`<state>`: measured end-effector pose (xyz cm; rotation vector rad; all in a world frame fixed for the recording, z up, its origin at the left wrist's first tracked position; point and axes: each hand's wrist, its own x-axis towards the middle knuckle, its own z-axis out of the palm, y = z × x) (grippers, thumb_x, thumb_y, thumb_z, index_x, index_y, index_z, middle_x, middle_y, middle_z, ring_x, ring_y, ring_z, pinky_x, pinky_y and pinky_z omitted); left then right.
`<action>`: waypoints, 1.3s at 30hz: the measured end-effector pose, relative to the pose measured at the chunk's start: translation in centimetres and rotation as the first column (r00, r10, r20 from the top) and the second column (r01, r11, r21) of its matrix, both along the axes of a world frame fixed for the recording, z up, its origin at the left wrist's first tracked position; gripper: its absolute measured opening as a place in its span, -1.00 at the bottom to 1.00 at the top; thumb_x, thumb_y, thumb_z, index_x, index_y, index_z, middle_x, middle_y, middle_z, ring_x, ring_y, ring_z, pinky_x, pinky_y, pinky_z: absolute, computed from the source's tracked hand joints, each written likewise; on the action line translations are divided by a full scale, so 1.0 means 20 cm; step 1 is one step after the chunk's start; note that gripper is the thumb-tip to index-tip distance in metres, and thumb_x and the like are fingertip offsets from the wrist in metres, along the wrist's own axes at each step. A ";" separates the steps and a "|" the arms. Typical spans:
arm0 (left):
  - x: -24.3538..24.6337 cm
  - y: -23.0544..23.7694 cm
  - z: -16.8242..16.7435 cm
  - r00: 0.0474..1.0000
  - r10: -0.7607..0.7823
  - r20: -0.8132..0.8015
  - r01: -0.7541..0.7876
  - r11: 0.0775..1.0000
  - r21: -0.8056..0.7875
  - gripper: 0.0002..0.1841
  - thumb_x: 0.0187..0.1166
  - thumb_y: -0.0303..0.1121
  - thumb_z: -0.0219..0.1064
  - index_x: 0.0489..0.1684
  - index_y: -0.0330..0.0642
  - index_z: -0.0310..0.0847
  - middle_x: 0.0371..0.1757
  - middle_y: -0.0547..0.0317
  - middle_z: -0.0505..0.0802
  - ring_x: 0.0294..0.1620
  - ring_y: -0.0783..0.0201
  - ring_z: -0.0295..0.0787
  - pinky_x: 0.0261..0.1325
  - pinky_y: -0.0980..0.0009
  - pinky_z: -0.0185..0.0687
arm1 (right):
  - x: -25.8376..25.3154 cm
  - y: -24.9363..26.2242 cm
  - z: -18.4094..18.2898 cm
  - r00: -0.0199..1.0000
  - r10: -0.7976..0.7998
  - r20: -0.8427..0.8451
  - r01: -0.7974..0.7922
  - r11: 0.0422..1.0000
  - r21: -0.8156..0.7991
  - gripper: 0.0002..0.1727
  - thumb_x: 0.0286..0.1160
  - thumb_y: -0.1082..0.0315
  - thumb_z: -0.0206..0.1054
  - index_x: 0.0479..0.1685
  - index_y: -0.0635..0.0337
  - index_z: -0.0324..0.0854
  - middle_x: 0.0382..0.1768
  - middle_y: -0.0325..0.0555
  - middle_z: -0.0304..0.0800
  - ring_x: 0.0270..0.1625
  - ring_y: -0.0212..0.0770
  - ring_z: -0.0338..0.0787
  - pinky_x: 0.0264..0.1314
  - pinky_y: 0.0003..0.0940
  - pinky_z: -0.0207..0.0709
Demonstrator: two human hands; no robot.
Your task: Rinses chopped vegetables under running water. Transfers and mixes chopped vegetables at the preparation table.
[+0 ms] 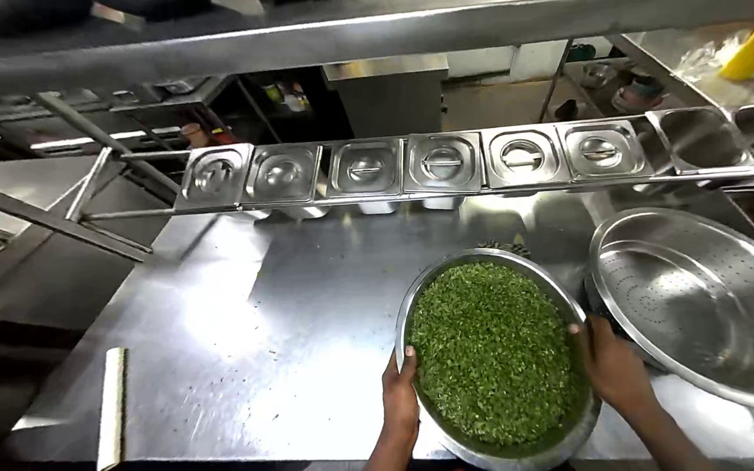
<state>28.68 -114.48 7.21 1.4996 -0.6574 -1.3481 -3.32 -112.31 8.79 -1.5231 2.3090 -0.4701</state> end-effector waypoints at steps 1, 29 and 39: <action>-0.01 0.00 0.00 1.000 0.000 0.012 0.000 1.000 -0.012 -0.54 0.83 -0.29 0.07 0.60 -0.35 0.40 0.35 -0.11 0.76 0.26 0.26 0.78 0.33 0.31 0.73 | 0.03 -0.02 0.04 0.992 0.067 -0.107 -0.070 0.997 -0.020 -0.27 0.72 -0.06 0.16 0.69 0.30 0.33 0.31 0.45 0.66 0.17 0.49 0.78 0.11 0.50 0.61; -0.18 -0.32 0.22 -0.184 -0.645 0.742 0.722 0.424 0.547 -0.01 0.38 0.16 0.51 0.88 0.18 0.07 0.92 -0.10 0.01 0.88 -0.31 -0.13 0.72 -0.35 0.10 | 0.34 -0.41 0.10 0.570 0.801 0.186 -0.747 0.410 0.523 -0.14 0.44 0.02 0.43 0.82 -0.07 0.25 0.83 0.40 -0.05 0.77 0.57 0.09 0.49 0.63 0.27; -0.43 -0.51 0.14 -0.259 -0.684 0.682 0.671 0.380 0.636 -0.20 0.31 -0.28 0.53 0.70 0.25 0.38 0.62 -0.23 0.51 0.44 -0.38 0.58 0.24 -0.42 0.57 | 0.25 -0.26 0.10 0.586 0.790 0.177 -0.710 0.397 0.582 -0.09 0.29 -0.01 0.57 0.78 -0.28 0.30 0.90 0.27 -0.21 0.75 0.63 0.06 0.38 0.65 0.35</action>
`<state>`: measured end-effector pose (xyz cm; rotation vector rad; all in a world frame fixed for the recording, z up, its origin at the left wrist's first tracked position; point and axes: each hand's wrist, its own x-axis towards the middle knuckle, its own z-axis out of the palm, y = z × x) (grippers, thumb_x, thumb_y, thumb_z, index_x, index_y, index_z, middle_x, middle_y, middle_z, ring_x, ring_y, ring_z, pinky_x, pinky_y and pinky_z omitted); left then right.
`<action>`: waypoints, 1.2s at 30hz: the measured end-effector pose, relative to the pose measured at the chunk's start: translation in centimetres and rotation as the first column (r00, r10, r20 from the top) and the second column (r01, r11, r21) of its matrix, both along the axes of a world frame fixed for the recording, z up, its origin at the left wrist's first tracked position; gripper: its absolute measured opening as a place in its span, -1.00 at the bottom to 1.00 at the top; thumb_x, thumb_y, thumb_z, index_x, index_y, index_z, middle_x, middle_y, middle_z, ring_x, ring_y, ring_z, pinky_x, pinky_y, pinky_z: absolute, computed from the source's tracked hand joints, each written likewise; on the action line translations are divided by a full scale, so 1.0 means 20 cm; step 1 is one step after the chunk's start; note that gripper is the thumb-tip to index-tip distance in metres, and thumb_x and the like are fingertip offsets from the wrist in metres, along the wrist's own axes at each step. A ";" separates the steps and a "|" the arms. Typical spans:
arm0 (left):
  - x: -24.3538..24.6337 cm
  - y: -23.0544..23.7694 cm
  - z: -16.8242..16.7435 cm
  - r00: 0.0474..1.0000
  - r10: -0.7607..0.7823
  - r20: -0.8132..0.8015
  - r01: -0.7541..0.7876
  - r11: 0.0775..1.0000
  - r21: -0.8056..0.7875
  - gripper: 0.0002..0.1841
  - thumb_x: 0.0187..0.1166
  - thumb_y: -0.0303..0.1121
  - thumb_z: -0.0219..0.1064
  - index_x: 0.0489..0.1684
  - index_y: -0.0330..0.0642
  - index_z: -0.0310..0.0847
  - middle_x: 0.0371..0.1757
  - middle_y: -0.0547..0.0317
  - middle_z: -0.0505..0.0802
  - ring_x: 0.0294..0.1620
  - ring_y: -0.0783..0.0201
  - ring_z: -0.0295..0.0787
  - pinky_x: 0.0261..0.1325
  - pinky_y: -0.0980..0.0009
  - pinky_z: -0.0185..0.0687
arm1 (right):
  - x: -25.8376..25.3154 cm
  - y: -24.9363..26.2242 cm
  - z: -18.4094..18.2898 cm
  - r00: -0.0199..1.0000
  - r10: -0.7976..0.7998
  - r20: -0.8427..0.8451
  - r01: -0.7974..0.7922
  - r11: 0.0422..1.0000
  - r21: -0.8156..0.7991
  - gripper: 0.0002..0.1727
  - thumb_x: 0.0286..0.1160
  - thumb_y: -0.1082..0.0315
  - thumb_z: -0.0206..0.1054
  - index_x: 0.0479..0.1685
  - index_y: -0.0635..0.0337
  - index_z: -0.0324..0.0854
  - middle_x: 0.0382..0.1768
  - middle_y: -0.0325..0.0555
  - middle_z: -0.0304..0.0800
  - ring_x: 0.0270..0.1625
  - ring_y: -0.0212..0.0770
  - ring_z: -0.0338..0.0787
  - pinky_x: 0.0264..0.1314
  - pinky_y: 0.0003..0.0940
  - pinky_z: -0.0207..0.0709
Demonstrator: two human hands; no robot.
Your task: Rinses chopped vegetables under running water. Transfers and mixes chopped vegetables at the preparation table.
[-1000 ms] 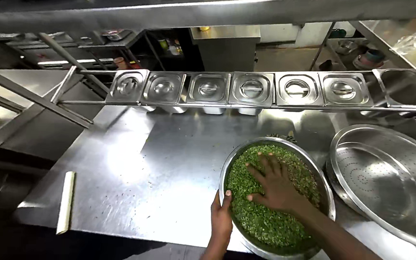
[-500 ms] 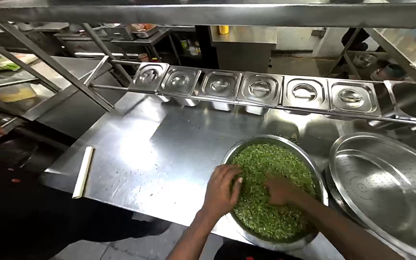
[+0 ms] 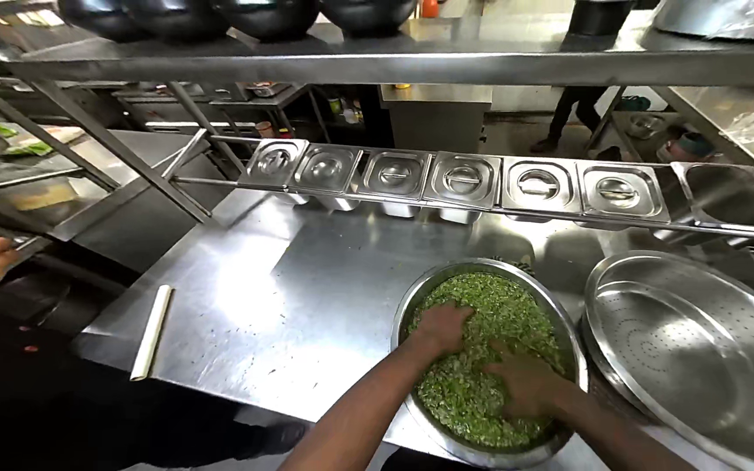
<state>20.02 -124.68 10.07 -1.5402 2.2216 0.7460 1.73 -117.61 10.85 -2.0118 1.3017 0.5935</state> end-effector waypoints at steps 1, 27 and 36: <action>0.00 0.00 -0.01 1.000 -0.002 -0.016 0.002 1.000 -0.001 -0.25 0.33 -0.29 0.50 0.67 0.22 0.42 0.59 -0.19 0.56 0.44 -0.33 0.60 0.27 -0.41 0.56 | 0.01 -0.01 -0.02 0.999 -0.033 -0.019 0.033 0.999 -0.002 -0.09 0.24 0.10 0.60 0.76 -0.21 0.35 0.88 0.29 -0.15 0.71 0.62 0.16 0.35 0.63 0.40; -0.03 0.01 0.01 0.989 0.094 -0.113 -0.096 0.995 -0.015 -0.36 0.39 -0.44 0.50 0.55 0.19 0.56 0.39 -0.23 0.70 0.26 -0.30 0.73 0.16 -0.34 0.66 | 0.04 -0.03 -0.04 0.998 -0.041 0.049 0.041 0.999 -0.009 -0.23 0.38 0.47 0.43 0.71 -0.07 0.40 0.74 0.46 0.11 0.46 0.53 0.56 0.34 0.43 0.54; -0.02 0.01 -0.03 0.997 0.064 -0.044 -0.061 0.996 0.061 -0.33 0.47 -0.20 0.46 0.66 0.06 0.44 0.69 -0.25 0.41 0.57 -0.40 0.43 0.32 -0.41 0.55 | 0.03 -0.05 0.06 0.994 -0.071 -0.084 0.068 0.997 -0.041 -0.28 0.46 -0.09 0.40 0.69 -0.20 0.44 0.84 0.31 -0.02 0.78 0.52 0.09 0.44 0.53 0.39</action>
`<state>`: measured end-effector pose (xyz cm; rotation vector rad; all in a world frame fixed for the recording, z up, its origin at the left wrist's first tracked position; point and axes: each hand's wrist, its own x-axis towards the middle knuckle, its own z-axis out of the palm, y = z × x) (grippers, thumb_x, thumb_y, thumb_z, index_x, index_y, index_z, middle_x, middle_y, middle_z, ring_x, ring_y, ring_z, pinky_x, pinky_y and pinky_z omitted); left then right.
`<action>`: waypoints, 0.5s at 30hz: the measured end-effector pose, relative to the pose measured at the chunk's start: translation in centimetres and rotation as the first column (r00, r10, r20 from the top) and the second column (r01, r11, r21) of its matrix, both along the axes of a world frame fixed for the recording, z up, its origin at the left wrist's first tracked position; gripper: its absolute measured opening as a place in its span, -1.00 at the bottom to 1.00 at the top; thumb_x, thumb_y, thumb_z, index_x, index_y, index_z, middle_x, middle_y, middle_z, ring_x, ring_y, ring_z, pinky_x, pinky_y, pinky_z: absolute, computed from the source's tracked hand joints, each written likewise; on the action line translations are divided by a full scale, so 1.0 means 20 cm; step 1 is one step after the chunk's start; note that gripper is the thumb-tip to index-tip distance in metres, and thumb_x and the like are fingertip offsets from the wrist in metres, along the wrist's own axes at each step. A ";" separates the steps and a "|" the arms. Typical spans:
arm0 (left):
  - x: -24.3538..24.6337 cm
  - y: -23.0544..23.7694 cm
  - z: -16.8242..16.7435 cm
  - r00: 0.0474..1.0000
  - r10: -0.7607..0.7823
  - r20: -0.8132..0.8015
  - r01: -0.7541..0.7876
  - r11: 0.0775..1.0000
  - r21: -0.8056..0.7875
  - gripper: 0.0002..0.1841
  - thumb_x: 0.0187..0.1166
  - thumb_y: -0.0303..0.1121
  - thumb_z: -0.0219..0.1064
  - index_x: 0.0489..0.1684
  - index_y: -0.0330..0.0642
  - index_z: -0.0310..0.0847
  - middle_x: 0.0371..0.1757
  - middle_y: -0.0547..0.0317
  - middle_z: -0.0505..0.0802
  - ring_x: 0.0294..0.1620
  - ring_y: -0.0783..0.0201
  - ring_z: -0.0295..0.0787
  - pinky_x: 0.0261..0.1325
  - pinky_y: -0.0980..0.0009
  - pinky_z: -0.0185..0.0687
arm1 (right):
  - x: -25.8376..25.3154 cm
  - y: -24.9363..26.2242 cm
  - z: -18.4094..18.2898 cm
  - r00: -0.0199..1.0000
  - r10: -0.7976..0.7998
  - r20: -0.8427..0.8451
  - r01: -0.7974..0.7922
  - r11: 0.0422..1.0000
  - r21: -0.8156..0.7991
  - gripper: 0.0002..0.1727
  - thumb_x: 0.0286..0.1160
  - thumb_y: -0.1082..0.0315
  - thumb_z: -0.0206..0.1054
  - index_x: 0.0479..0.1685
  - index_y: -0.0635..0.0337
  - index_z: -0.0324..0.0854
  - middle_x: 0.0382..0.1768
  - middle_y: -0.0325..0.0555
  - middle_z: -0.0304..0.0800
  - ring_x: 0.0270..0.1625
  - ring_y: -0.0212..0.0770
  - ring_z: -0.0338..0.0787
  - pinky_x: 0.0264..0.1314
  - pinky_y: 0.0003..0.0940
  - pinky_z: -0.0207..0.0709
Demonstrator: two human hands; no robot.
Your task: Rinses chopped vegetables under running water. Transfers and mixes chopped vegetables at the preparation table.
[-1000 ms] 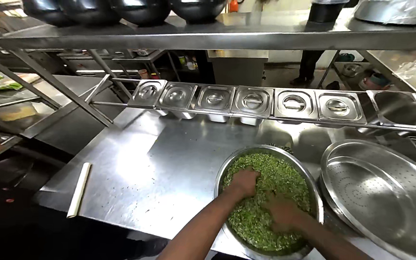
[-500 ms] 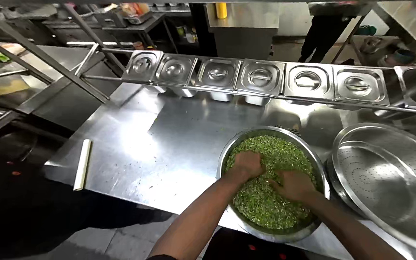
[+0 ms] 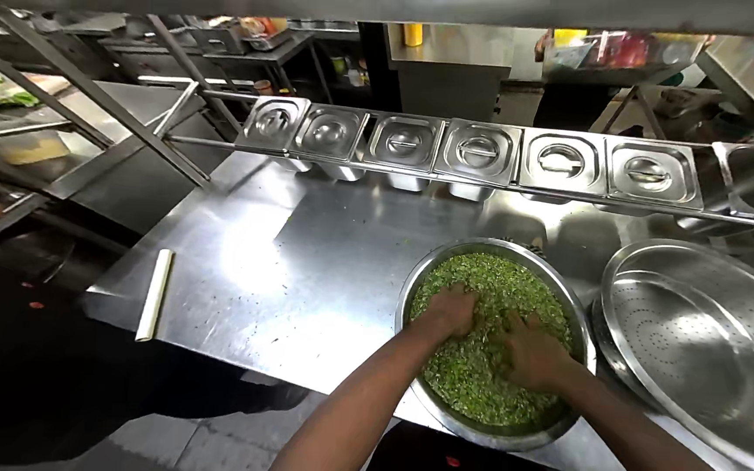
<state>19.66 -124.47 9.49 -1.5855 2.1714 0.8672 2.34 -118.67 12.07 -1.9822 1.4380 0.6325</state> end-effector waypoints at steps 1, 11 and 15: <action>0.01 0.01 0.01 1.000 -0.003 -0.013 0.003 1.000 -0.027 -0.31 0.41 -0.24 0.50 0.65 0.07 0.45 0.68 -0.24 0.42 0.58 -0.41 0.42 0.31 -0.41 0.55 | -0.01 -0.01 0.04 1.000 0.006 0.004 -0.006 1.000 -0.011 -0.30 0.42 0.00 0.46 0.65 -0.25 0.49 0.83 0.26 0.05 0.75 0.50 0.17 0.38 0.53 0.44; 0.08 0.32 0.22 0.991 -0.037 0.131 0.025 0.995 0.097 0.12 0.05 0.18 0.70 0.81 0.14 0.24 0.88 -0.30 0.01 0.74 -0.63 -0.03 0.33 -0.62 0.36 | 0.08 -0.24 -0.11 0.987 -0.027 0.156 0.053 0.985 -0.163 -0.03 0.34 -0.07 0.53 0.86 -0.41 0.14 0.92 0.22 -0.32 0.82 0.64 -0.17 0.47 0.72 0.21; 0.05 0.28 0.16 0.993 0.039 0.111 -0.046 0.997 0.059 -0.04 0.17 -0.18 0.66 0.76 0.04 0.29 0.79 -0.38 0.19 0.62 -0.62 0.22 0.26 -0.56 0.46 | 0.10 -0.29 -0.09 0.995 -0.058 0.084 0.070 0.987 -0.142 -0.19 0.30 0.12 0.53 0.70 -0.11 0.43 0.87 0.31 -0.12 0.72 0.63 0.12 0.35 0.61 0.40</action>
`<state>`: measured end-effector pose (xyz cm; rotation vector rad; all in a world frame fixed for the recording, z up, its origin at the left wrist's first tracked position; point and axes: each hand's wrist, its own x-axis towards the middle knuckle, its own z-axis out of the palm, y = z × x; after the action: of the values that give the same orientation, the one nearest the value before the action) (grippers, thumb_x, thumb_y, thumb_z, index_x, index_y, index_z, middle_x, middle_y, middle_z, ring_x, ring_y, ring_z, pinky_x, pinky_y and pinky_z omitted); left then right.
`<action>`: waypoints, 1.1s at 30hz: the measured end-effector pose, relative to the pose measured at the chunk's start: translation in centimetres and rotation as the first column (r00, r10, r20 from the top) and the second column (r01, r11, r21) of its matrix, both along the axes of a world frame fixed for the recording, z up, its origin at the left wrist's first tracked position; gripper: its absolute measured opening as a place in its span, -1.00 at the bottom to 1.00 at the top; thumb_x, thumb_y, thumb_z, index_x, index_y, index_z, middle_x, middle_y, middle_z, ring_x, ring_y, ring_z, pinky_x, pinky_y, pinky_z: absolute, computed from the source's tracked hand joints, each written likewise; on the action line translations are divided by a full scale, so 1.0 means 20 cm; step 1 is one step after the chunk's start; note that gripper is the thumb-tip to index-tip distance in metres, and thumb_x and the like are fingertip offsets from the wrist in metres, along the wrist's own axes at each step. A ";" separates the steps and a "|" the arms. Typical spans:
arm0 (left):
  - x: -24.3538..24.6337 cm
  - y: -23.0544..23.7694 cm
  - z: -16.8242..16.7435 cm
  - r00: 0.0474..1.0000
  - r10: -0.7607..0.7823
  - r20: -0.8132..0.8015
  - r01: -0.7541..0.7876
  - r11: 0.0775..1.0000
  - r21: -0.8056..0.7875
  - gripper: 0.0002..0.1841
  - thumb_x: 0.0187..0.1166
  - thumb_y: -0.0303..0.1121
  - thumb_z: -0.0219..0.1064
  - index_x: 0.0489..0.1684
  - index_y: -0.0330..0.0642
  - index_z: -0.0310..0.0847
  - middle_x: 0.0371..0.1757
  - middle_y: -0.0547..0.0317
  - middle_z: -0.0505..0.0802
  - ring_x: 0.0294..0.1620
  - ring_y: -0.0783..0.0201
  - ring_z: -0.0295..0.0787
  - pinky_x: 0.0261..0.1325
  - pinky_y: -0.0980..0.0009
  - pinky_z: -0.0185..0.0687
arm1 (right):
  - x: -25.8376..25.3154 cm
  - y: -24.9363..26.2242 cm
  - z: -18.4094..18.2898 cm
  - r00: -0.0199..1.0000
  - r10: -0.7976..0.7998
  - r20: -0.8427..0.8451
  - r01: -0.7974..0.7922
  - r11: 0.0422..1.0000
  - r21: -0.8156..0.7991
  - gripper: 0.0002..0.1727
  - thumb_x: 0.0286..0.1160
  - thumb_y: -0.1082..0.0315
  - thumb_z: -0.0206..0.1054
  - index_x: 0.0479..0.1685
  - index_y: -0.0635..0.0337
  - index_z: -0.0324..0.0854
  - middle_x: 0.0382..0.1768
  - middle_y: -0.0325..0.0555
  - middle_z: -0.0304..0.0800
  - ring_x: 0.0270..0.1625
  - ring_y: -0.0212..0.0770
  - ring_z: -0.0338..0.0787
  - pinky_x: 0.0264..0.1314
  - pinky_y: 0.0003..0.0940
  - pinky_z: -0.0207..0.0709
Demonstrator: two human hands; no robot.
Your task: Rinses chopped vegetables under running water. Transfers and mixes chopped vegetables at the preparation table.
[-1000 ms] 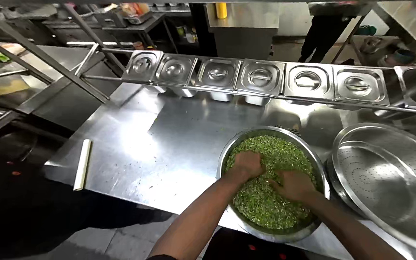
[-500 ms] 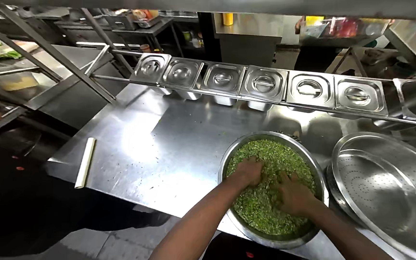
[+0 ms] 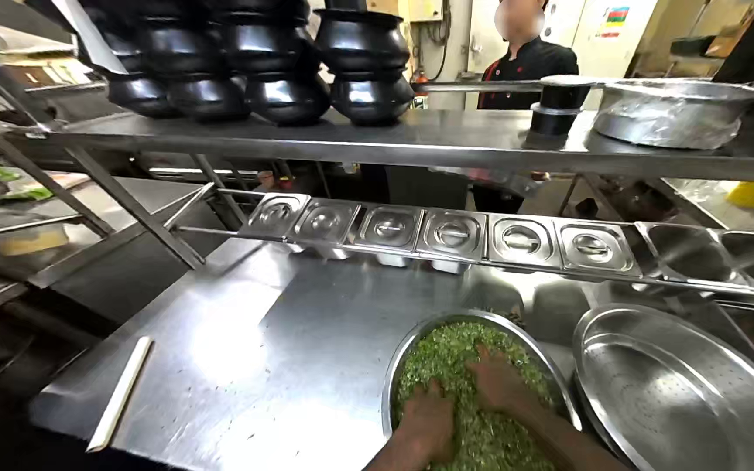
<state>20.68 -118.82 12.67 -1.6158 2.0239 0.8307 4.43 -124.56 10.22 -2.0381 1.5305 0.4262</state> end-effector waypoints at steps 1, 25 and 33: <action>-0.01 0.00 -0.01 1.000 0.017 -0.012 -0.017 1.000 0.003 -0.06 0.24 -0.21 0.62 0.78 0.01 0.26 0.76 -0.40 0.26 0.58 -0.59 0.32 0.28 -0.54 0.48 | 0.00 0.01 0.02 1.000 0.022 0.009 -0.022 0.999 0.030 -0.21 0.33 0.11 0.53 0.68 -0.05 0.45 0.84 0.36 -0.04 0.70 0.62 0.17 0.38 0.61 0.38; -0.03 -0.20 0.04 0.992 -0.002 -0.123 -0.007 0.997 -0.072 -0.35 0.36 -0.22 0.52 0.56 0.08 0.54 0.38 -0.14 0.74 0.32 -0.26 0.71 0.17 -0.39 0.61 | -0.21 0.15 0.07 0.978 -0.159 0.132 0.183 0.964 -0.193 -0.39 0.44 0.09 0.48 0.54 -0.10 0.54 0.27 0.22 0.74 0.28 0.34 0.73 0.20 0.39 0.60; 0.02 0.16 0.10 0.981 -0.182 -0.066 0.187 0.980 0.070 -0.11 0.23 -0.01 0.63 0.69 0.04 0.38 0.73 -0.30 0.35 0.65 -0.52 0.22 0.30 -0.56 0.38 | -0.09 0.49 0.12 0.981 0.180 -0.070 -0.173 0.979 0.105 -0.10 0.30 -0.24 0.48 0.78 -0.49 0.27 0.96 -0.01 -0.37 0.87 0.54 -0.50 0.56 0.85 -0.40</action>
<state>21.00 -115.69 14.70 -1.3533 2.1180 0.8845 2.72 -114.68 12.63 -2.1098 1.3495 0.6450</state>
